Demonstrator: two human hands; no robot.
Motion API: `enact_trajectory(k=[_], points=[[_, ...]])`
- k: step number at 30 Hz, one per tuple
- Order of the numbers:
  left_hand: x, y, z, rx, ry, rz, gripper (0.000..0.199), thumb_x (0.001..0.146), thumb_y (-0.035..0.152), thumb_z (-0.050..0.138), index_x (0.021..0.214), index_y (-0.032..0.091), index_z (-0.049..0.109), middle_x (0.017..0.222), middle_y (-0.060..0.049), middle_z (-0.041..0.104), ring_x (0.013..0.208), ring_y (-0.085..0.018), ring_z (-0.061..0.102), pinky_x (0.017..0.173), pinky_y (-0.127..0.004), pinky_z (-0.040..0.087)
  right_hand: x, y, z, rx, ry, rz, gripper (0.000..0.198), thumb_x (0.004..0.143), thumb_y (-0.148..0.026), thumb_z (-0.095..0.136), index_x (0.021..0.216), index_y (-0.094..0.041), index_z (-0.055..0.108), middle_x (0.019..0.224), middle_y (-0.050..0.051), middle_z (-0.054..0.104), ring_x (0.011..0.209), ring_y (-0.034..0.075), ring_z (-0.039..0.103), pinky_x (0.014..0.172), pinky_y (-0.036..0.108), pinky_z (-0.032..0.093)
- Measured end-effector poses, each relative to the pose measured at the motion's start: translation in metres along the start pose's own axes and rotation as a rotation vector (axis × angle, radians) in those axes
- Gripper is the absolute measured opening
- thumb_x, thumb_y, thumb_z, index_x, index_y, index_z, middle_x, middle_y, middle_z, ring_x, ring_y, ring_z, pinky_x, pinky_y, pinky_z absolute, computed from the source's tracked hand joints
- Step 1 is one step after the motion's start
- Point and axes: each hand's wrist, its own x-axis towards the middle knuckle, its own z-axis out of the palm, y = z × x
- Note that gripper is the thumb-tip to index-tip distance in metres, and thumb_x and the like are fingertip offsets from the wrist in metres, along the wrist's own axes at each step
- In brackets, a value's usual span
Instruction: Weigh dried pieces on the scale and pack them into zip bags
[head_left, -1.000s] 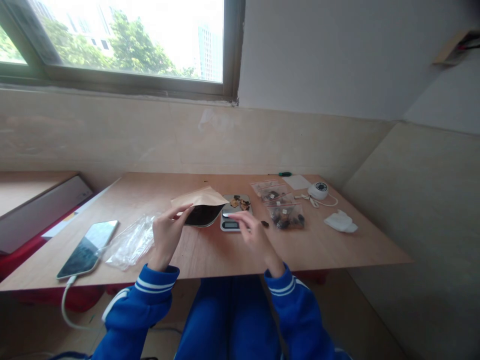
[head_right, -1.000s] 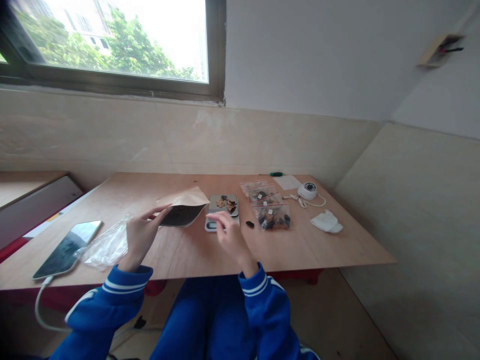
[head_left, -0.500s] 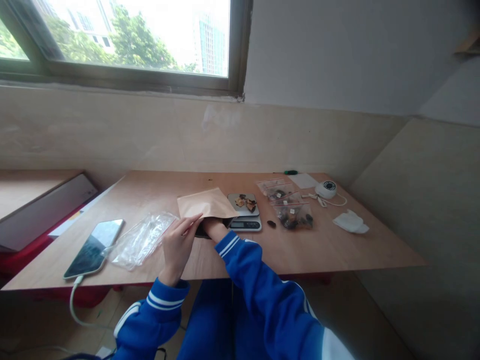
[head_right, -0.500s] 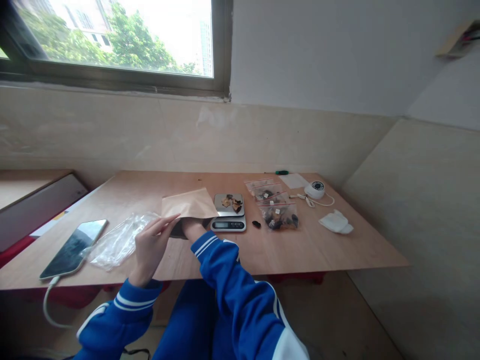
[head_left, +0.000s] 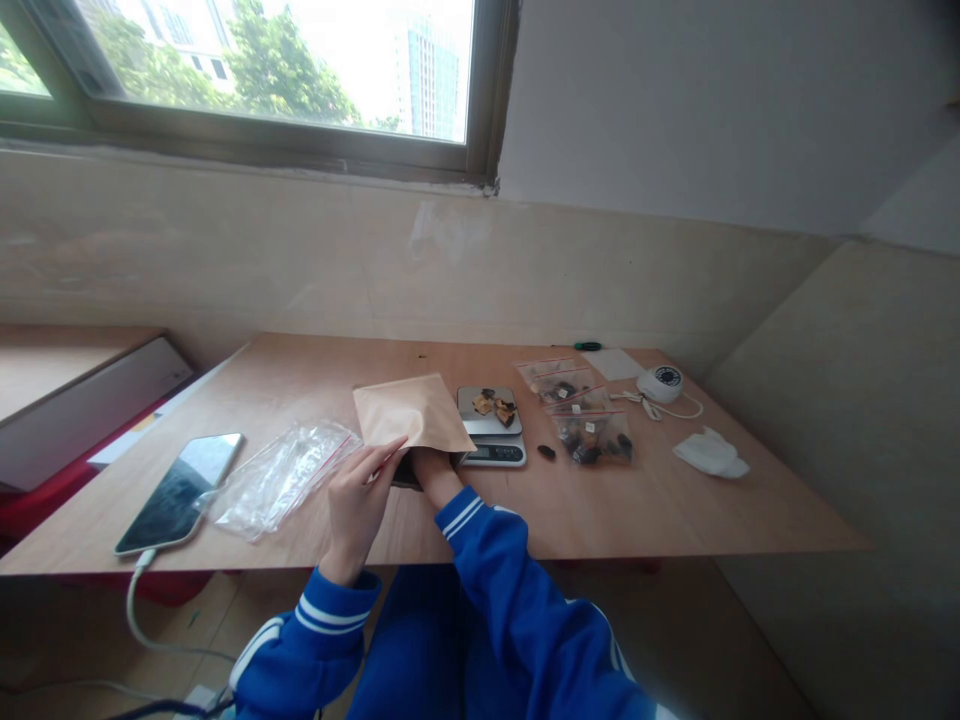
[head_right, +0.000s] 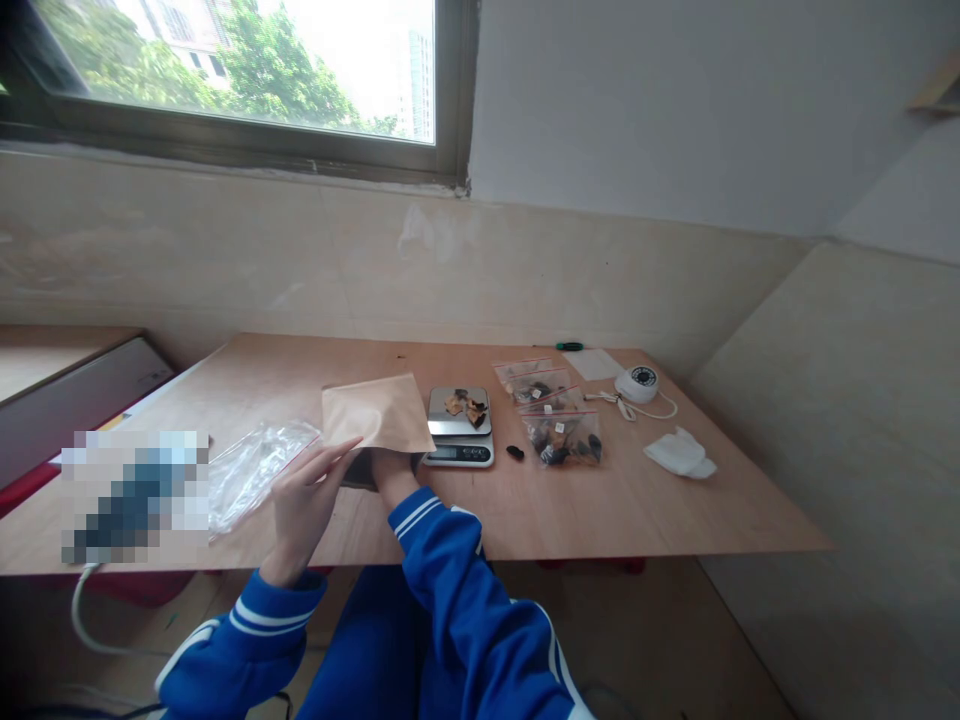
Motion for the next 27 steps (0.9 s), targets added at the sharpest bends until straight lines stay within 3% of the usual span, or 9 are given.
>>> enact_trajectory(k=[6,10,12,19,24,27], points=[[0.001,-0.004,-0.001,0.010,0.021,-0.040,0.023,0.088,0.033,0.057,0.104,0.025,0.071,0.091,-0.002,0.073,0.077,-0.014,0.065,0.071,-0.025,0.050,-0.012,-0.016,-0.021,-0.023,-0.051,0.211,0.043,0.094,-0.003,0.038,0.135,-0.013,0.047,0.129,0.013,0.061,0.125,0.025,0.052,0.111,0.043,0.036],[0.002,-0.007,-0.001,-0.014,0.026,-0.072,0.022,0.087,0.034,0.058,0.102,0.026,0.072,0.094,-0.001,0.073,0.079,-0.014,0.065,0.071,-0.024,0.049,-0.038,-0.029,-0.041,-0.019,-0.110,0.222,0.033,0.094,-0.007,0.040,0.122,-0.009,0.059,0.114,0.016,0.068,0.099,0.026,0.067,0.090,0.036,0.053],[0.002,-0.007,-0.002,-0.030,0.020,-0.086,0.022,0.087,0.034,0.059,0.101,0.026,0.073,0.093,0.000,0.073,0.078,-0.014,0.064,0.070,-0.024,0.049,-0.052,-0.033,-0.050,-0.027,-0.138,0.212,0.031,0.094,-0.012,0.046,0.121,-0.010,0.059,0.113,0.017,0.067,0.094,0.026,0.069,0.082,0.035,0.056],[0.002,-0.002,-0.002,-0.049,-0.028,-0.072,0.023,0.087,0.034,0.057,0.102,0.025,0.072,0.087,-0.001,0.072,0.074,-0.014,0.063,0.066,-0.025,0.048,-0.069,-0.031,-0.062,-0.033,-0.110,0.239,0.039,0.089,-0.015,0.054,0.127,-0.005,0.054,0.119,0.022,0.061,0.111,0.031,0.059,0.093,0.040,0.050],[0.003,-0.002,0.001,-0.018,-0.028,-0.038,0.021,0.088,0.032,0.057,0.101,0.024,0.072,0.087,-0.001,0.072,0.073,-0.013,0.063,0.066,-0.025,0.048,-0.070,-0.020,-0.059,0.048,-0.147,0.233,0.030,0.086,-0.005,0.050,0.113,-0.009,0.063,0.113,0.017,0.066,0.105,0.027,0.062,0.095,0.036,0.050],[0.005,-0.003,0.003,-0.008,-0.024,-0.024,0.021,0.088,0.032,0.057,0.102,0.024,0.072,0.085,-0.001,0.072,0.070,-0.013,0.062,0.066,-0.025,0.048,-0.071,-0.015,-0.054,0.027,-0.096,0.216,0.028,0.088,-0.005,0.050,0.112,-0.011,0.064,0.113,0.015,0.067,0.105,0.026,0.062,0.094,0.036,0.050]])
